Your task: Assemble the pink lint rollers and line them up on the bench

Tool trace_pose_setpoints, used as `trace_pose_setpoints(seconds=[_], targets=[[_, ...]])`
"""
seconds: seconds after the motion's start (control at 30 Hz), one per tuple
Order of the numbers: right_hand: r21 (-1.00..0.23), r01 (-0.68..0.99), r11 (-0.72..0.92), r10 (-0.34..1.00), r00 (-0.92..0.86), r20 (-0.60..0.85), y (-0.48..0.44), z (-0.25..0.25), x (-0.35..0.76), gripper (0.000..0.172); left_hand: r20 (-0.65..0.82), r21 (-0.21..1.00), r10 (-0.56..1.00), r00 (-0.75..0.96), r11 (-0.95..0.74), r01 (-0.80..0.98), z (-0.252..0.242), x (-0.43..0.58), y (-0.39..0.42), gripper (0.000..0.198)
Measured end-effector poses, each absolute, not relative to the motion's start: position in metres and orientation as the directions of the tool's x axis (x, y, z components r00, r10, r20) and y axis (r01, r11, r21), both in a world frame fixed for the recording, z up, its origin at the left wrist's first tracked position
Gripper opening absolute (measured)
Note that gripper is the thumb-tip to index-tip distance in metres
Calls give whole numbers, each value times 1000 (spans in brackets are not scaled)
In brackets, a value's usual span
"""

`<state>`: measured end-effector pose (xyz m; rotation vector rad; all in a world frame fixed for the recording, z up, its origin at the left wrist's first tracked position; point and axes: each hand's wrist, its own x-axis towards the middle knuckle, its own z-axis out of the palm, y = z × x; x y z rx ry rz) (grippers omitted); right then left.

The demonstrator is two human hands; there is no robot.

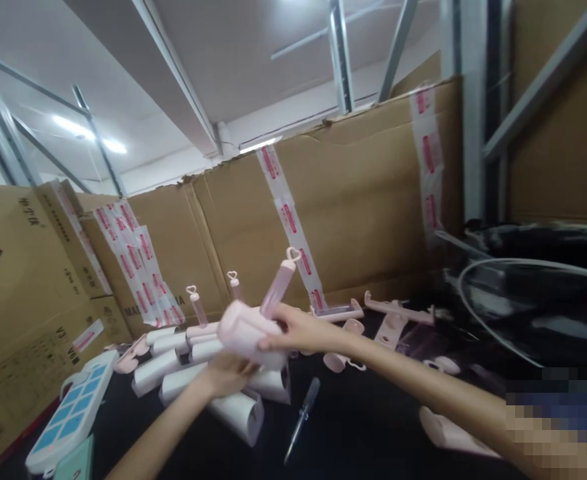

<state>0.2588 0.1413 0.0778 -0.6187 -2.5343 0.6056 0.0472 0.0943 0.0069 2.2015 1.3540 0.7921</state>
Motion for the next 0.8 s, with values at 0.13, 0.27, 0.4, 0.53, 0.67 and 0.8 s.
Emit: trace_pose_setpoints(seconds=[0.13, 0.27, 0.4, 0.53, 0.67, 0.8], targets=[[-376, 607, 700, 687, -715, 125, 190, 82, 219, 67, 227, 432, 961, 157, -244, 869, 28, 5, 77, 43], [-225, 729, 646, 761, -638, 120, 216, 61, 194, 65, 156, 324, 983, 102, -148, 934, 37, -49, 48, 55], [-165, 723, 671, 740, -641, 203, 218, 31, 177, 56, 55, 238, 995, 88, -99, 966, 25, -80, 24, 70], [-199, 693, 693, 718, -637, 280, 209, 22, 175, 57, 30, 229, 996, 84, -88, 969, 9, -91, 18, 70], [-265, 630, 730, 679, -622, 391, 180, 38, 204, 50, 98, 246, 990, 100, -122, 962, 14, -96, 4, 52], [-682, 263, 682, 639, -668, 381, 125, 45, 238, 51, 426, 168, 892, 150, -240, 956, 42, -76, -12, 44]])
